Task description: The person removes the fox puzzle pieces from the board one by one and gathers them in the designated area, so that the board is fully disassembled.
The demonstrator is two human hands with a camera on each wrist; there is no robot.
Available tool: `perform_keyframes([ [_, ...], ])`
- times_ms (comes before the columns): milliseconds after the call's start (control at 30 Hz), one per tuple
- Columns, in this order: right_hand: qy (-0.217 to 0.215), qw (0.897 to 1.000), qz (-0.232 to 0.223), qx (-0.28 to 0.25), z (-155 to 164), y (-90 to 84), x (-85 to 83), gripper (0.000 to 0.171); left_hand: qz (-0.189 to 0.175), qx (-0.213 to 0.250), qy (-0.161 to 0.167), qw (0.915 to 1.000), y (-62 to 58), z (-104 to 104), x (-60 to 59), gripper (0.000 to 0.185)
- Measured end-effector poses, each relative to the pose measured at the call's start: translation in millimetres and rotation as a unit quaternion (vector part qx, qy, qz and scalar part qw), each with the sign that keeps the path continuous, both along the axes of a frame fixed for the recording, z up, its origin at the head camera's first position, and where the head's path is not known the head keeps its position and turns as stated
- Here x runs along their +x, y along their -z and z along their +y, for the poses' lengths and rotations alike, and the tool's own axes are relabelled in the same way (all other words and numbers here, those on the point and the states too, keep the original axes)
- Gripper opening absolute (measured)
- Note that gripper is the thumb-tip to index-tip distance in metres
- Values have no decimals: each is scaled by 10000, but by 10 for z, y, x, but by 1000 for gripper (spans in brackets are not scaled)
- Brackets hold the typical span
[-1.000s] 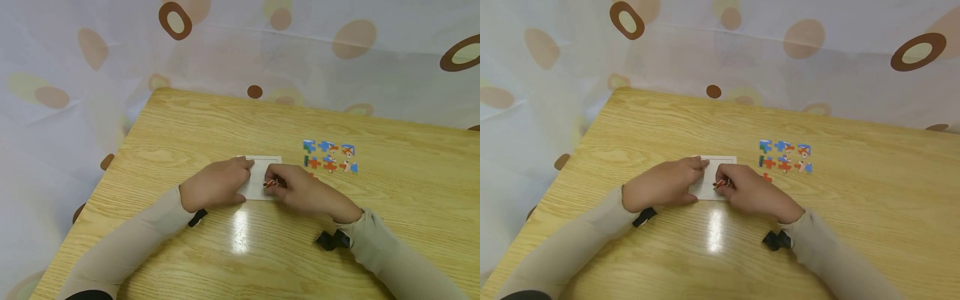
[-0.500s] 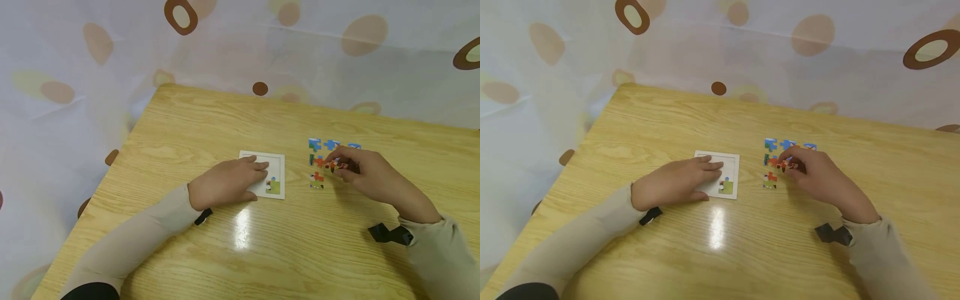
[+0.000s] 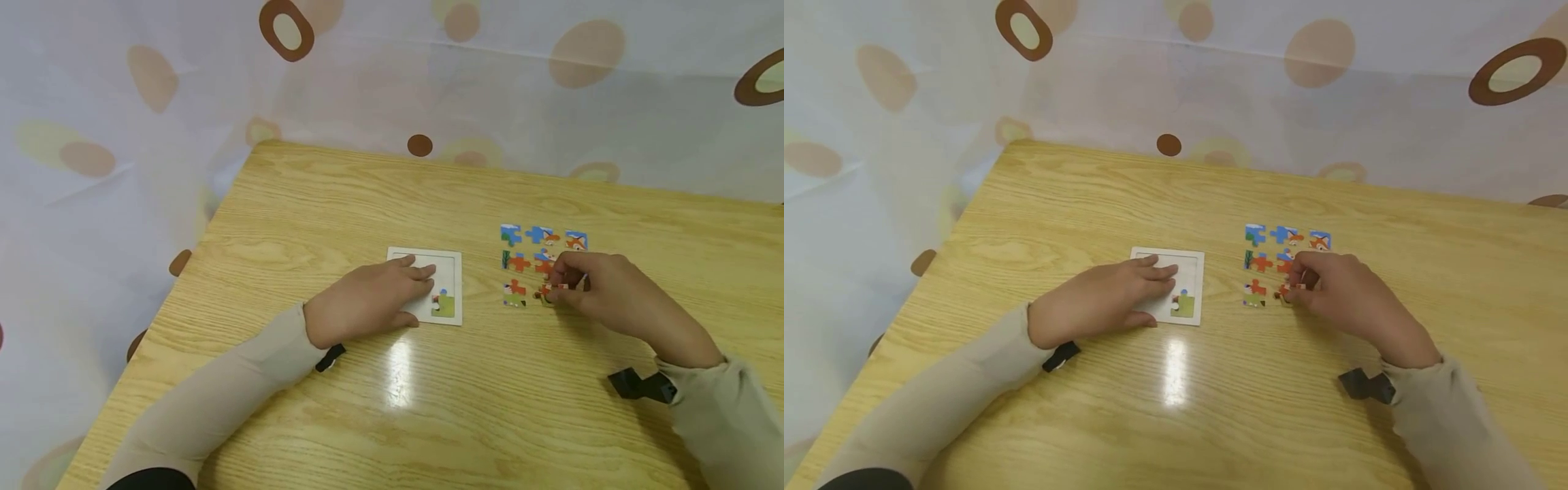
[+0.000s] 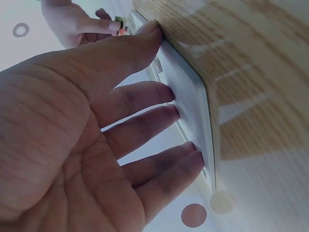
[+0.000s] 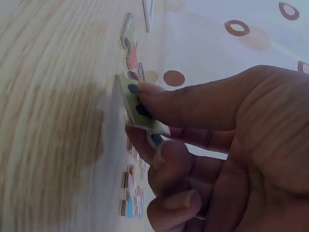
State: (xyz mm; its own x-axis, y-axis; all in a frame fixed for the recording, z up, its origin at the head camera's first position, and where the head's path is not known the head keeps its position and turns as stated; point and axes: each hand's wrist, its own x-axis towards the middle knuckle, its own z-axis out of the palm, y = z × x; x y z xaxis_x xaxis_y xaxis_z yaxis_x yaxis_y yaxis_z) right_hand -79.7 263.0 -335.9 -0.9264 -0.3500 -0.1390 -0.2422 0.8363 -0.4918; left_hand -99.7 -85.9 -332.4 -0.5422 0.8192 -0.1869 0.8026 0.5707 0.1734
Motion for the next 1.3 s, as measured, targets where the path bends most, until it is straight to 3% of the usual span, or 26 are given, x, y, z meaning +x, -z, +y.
perform_keyframes([
  [133, -66, 9997, 1, 254, 7, -11, 8, 11, -5, 48, -15, 10000, 9, 6, 3, 56],
  [300, -180, 9986, -381, 329, 13, -26, 19, 26, -19, 99, -64, 9999, 28, 12, 3, 54],
  [1300, -321, 9979, -524, 220, 20, 19, 17, 21, 55, 121, -72, 9999, 19, 34, 7, 55],
])
